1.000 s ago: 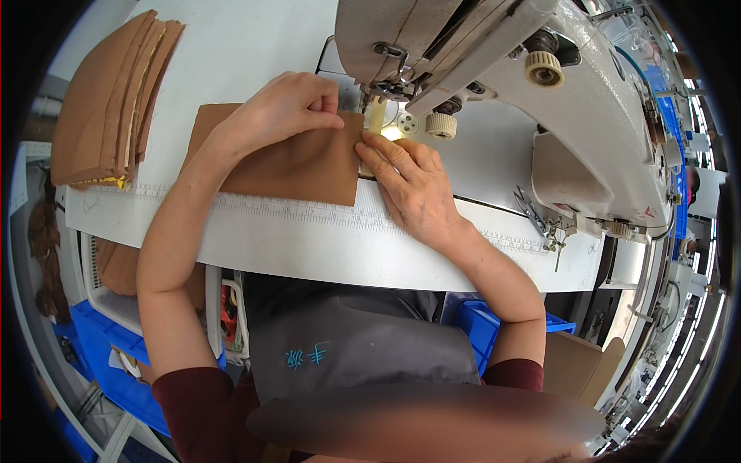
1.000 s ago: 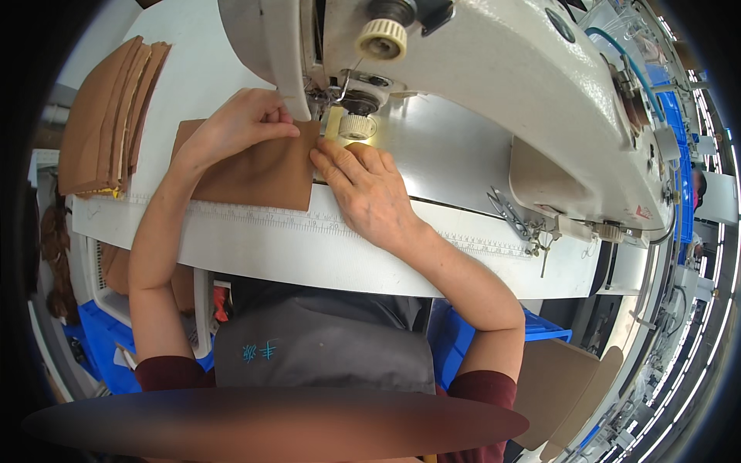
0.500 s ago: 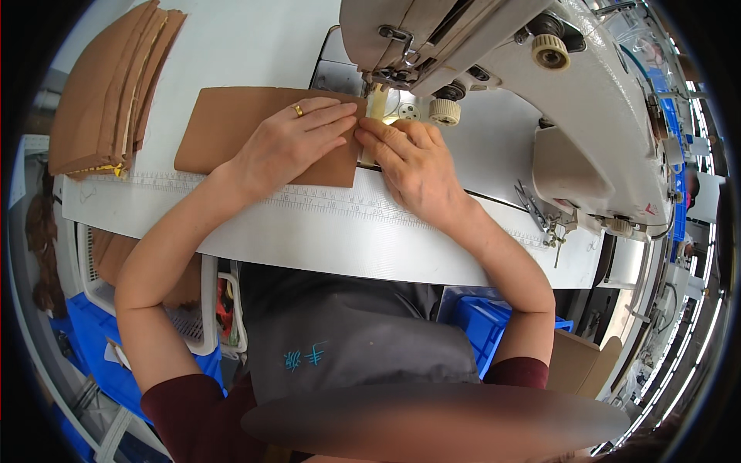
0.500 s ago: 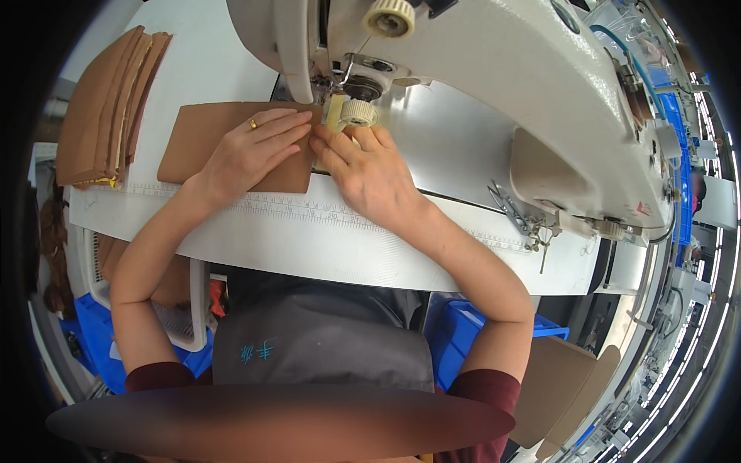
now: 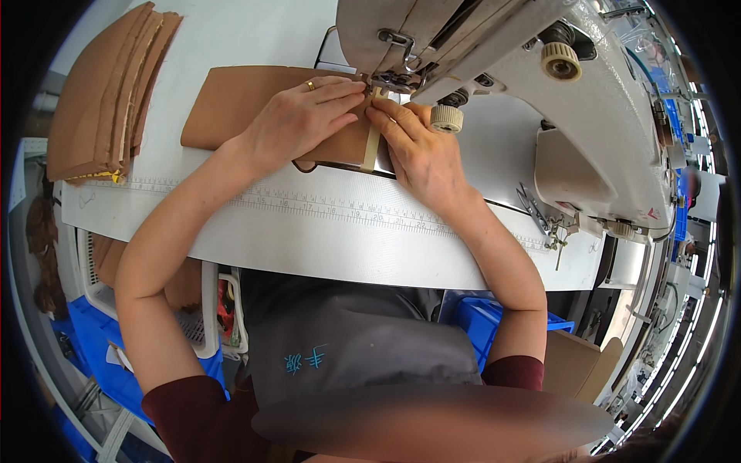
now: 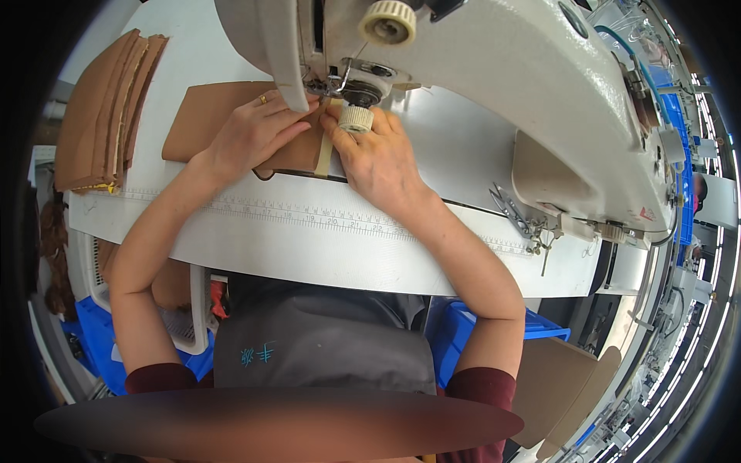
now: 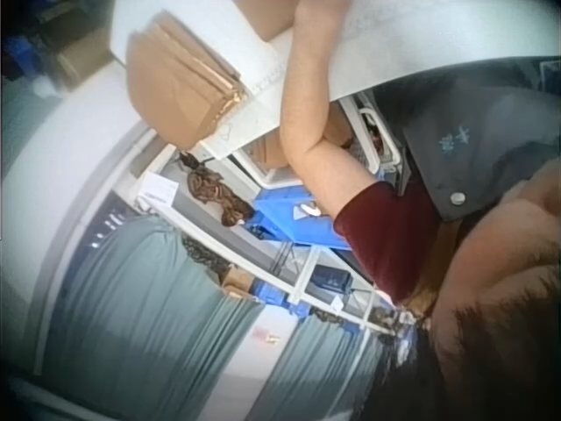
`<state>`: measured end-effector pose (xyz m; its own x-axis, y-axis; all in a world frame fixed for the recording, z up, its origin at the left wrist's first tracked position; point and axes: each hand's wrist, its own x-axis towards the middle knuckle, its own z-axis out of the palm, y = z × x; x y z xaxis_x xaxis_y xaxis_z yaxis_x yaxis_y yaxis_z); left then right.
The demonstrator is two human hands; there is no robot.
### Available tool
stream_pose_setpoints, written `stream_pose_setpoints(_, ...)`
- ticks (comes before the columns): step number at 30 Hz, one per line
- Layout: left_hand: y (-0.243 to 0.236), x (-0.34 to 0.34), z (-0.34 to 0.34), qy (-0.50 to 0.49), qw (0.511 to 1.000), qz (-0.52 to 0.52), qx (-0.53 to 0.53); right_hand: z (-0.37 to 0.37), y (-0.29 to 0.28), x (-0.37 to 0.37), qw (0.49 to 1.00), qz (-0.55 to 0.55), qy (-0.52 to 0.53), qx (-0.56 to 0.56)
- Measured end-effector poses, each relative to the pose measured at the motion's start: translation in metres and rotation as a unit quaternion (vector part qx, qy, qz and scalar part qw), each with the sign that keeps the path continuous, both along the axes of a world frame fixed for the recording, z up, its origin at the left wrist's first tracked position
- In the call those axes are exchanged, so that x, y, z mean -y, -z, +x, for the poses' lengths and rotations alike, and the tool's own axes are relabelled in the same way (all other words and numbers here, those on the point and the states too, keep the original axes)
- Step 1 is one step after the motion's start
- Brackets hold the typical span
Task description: Sewing brown leather pieces using an industrial sewing machine.
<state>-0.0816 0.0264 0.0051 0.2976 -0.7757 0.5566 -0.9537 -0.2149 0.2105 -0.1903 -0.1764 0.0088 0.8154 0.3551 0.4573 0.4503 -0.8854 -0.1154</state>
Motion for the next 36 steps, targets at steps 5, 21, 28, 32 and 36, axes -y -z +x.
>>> stream_pose_setpoints(5, 0.003, 0.002, 0.004, 0.003, 1.000, -0.014, 0.013, 0.002, 0.001, 0.000, 1.000, 0.000, 0.011, -0.001)
stream_pose_setpoints(21, 0.003, 0.003, 0.010, -0.007, 1.000, 0.011, -0.006, 0.000, -0.004, 0.001, 0.999, -0.014, 0.041, -0.020)
stream_pose_setpoints(28, -0.001, -0.003, -0.001, 0.005, 1.000, -0.004, -0.002, -0.020, -0.012, -0.007, 0.997, 0.003, -0.082, 0.009)
stream_pose_setpoints(32, -0.002, 0.001, 0.009, 0.007, 1.000, -0.009, 0.015, -0.017, -0.010, 0.002, 0.994, 0.031, -0.105, -0.001)
stream_pose_setpoints(36, -0.003, 0.005, 0.022, -0.001, 1.000, -0.004, 0.001, -0.009, -0.008, 0.005, 0.996, 0.032, -0.078, -0.008)
